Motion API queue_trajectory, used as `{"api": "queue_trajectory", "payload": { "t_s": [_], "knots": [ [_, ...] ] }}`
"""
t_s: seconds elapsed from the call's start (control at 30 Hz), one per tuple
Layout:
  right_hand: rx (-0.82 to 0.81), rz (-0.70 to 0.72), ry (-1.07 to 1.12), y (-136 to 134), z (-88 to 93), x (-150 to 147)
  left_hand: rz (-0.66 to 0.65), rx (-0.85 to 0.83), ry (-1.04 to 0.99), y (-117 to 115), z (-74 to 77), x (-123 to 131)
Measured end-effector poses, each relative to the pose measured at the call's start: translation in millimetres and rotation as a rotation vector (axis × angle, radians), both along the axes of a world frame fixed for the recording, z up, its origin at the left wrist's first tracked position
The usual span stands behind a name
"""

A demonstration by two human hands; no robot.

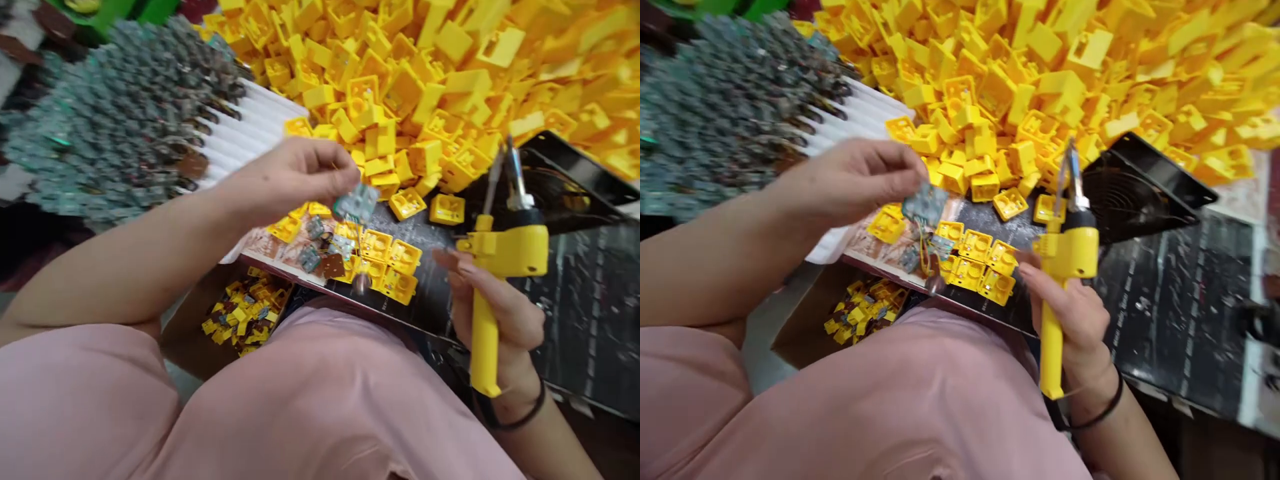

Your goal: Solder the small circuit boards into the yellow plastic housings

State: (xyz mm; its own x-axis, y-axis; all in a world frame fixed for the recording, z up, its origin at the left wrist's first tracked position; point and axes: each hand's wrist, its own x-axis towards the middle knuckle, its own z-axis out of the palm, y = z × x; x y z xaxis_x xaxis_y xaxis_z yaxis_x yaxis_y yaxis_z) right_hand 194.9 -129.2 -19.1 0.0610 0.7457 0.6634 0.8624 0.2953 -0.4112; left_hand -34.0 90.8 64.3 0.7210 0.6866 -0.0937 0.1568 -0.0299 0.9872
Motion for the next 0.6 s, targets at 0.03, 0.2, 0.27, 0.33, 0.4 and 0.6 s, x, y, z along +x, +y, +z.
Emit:
{"api": "queue_trajectory", "payload": {
  "t_s": [0.03,0.2,0.27,0.33,0.4,0.6],
  "knots": [
    [-0.009,0.054,0.0,2,6.3,-3,-0.1,-0.15,-0.001,-9,-10.1,17],
    [-0.005,0.185,0.058,2,25.7,-9,-0.464,-0.485,0.163,-59,-43.1,68],
    [0.053,0.097,0.081,-2,25.9,-9,-0.49,-0.541,0.086,-69,-50.5,67],
    [0.057,-0.023,0.05,-7,25.6,-8,-0.429,-0.508,-0.01,-71,-53.6,59],
    [0.024,-0.092,0.018,-11,27.3,-8,-0.369,-0.333,-0.035,-70,-51.2,50],
    [-0.001,-0.122,0.043,-9,29.5,-23,-0.188,-0.013,-0.008,-82,-43.6,55]
  ]
}}
